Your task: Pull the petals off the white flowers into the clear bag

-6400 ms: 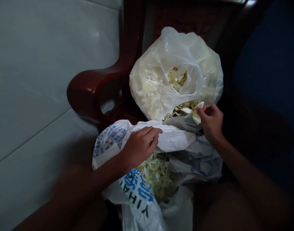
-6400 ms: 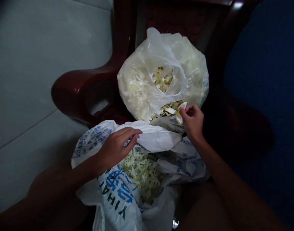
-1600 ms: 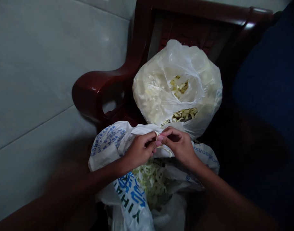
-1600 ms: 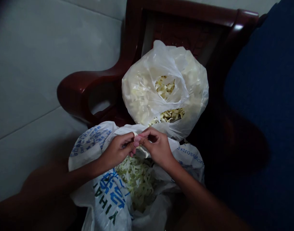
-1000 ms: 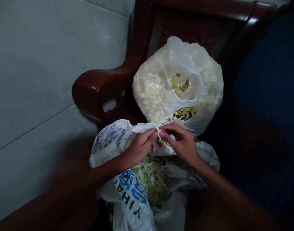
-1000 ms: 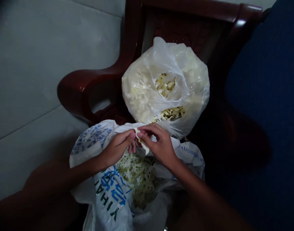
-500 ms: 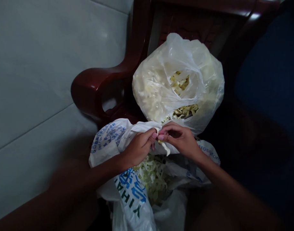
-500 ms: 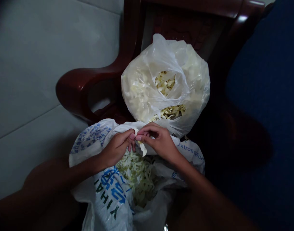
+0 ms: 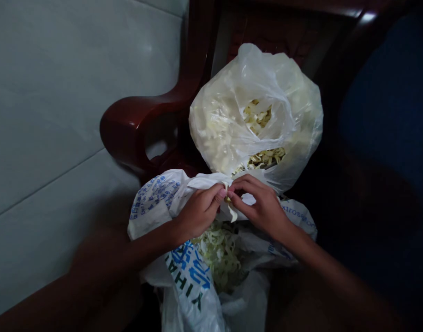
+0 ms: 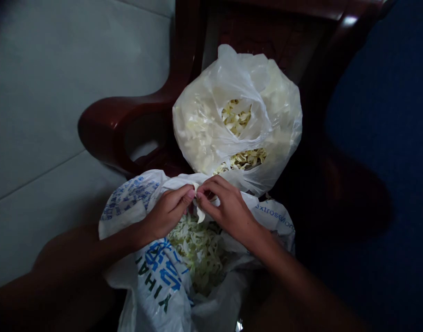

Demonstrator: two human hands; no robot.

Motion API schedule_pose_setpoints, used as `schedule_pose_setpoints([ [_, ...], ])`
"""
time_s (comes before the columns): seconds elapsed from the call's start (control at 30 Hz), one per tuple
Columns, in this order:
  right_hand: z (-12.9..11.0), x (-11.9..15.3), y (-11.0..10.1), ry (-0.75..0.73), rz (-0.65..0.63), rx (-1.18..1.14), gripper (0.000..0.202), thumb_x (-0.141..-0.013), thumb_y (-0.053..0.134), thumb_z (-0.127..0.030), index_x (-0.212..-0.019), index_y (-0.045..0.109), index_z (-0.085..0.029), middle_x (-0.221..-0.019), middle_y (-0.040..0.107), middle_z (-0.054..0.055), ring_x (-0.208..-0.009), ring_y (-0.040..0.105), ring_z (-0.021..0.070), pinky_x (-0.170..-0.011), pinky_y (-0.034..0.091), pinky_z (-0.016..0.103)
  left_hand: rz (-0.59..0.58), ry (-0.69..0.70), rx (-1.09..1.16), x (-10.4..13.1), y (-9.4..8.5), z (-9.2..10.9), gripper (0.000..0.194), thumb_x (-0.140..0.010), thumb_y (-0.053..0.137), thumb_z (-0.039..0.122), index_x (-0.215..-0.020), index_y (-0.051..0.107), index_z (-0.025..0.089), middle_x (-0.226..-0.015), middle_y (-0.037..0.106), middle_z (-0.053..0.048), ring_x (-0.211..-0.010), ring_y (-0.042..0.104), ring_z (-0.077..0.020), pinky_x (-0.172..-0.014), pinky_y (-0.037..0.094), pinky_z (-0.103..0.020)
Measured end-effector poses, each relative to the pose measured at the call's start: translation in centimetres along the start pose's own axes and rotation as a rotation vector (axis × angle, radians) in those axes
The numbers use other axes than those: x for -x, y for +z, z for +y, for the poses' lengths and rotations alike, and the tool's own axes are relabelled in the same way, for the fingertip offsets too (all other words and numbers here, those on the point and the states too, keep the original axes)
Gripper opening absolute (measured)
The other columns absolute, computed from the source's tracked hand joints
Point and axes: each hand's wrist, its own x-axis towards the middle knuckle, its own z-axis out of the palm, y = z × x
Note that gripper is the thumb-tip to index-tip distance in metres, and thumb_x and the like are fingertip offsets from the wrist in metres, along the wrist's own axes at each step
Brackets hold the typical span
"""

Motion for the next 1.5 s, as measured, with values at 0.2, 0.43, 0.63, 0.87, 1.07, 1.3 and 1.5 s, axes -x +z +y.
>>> schedule_pose_setpoints([
  [0.2, -0.6, 0.2, 0.1, 0.071, -0.049, -0.067, 0.008, -0.087, 0.049, -0.026, -0.087, 0.054, -0.021, -0.086, 0.054, 0.003, -0.078, 0.052, 0.0144, -0.070, 0.042, 0.026, -0.049, 0.000, 0.064, -0.3, -0.1, 0.1, 0.034, -0.091, 0.035, 0.041, -0.077, 0.054, 0.017, -0.059, 0.053, 0.003, -0.059, 0.050, -0.0102, -0.060, 0.036, -0.021],
  [0.43, -0.2, 0.2, 0.9, 0.206, -0.039, -0.282, 0.009, -0.088, 0.046, -0.028, -0.085, 0.050, -0.021, -0.080, 0.051, 0.000, -0.074, 0.049, 0.0126, -0.067, 0.040, 0.024, 0.026, -0.033, -0.011, -0.4, -0.1, 0.1, 0.030, -0.089, 0.040, 0.036, -0.074, 0.056, 0.016, -0.056, 0.056, 0.003, -0.054, 0.049, -0.0092, -0.056, 0.035, -0.021],
  [0.63, -0.7, -0.3, 1.5, 0.236, 0.193, -0.449, 0.013, -0.087, 0.047, -0.030, -0.082, 0.052, -0.020, -0.089, 0.055, 0.003, -0.080, 0.052, 0.0138, -0.070, 0.042, 0.025, 0.114, -0.099, 0.094, -0.3, 0.5, 0.1, 0.027, -0.087, 0.042, 0.032, -0.068, 0.051, 0.016, -0.054, 0.055, 0.003, -0.051, 0.048, -0.0082, -0.052, 0.035, -0.020],
  [0.87, -0.2, -1.2, 0.6, 0.295, 0.544, -0.710, 0.007, -0.086, 0.045, -0.022, -0.080, 0.050, -0.023, -0.086, 0.061, 0.002, -0.079, 0.058, 0.0133, -0.075, 0.044, 0.028, 0.202, -0.168, 0.342, -1.0, -0.5, -0.7, 0.026, -0.088, 0.042, 0.034, -0.071, 0.051, 0.016, -0.067, 0.066, -0.001, -0.048, 0.051, -0.0078, -0.049, 0.038, -0.019],
  [1.07, -1.4, -1.4, 1.5, 0.224, 0.875, -0.591, 0.005, -0.082, 0.052, -0.022, -0.077, 0.051, -0.021, -0.074, 0.055, -0.001, -0.068, 0.054, 0.0125, -0.068, 0.044, 0.029, 0.249, -0.203, 0.425, -0.8, 0.5, 0.2, 0.028, -0.088, 0.041, 0.033, -0.068, 0.050, 0.016, -0.064, 0.066, 0.000, -0.043, 0.046, -0.0061, -0.044, 0.035, -0.018],
  [1.3, -1.4, -1.7, 1.0, 0.111, 0.941, -0.661, 0.009, -0.083, 0.052, -0.015, -0.078, 0.052, -0.022, -0.068, 0.050, -0.002, -0.063, 0.051, 0.0107, -0.060, 0.043, 0.026, 0.245, -0.209, 0.540, -0.7, 1.5, 1.1, 0.029, -0.089, 0.041, 0.036, -0.070, 0.050, 0.016, -0.064, 0.066, -0.001, -0.041, 0.044, -0.0056, -0.043, 0.034, -0.018],
  [1.5, -1.1, -1.4, 0.9, 0.060, 0.758, -0.467, 0.006, -0.086, 0.051, -0.019, -0.082, 0.053, -0.023, -0.069, 0.051, 0.000, -0.065, 0.052, 0.0138, -0.062, 0.044, 0.030, 0.218, -0.251, 0.600, -0.9, 1.2, 0.2, 0.024, -0.087, 0.041, 0.031, -0.069, 0.049, 0.016, -0.064, 0.065, 0.000, -0.040, 0.044, -0.0054, -0.041, 0.032, -0.018],
])
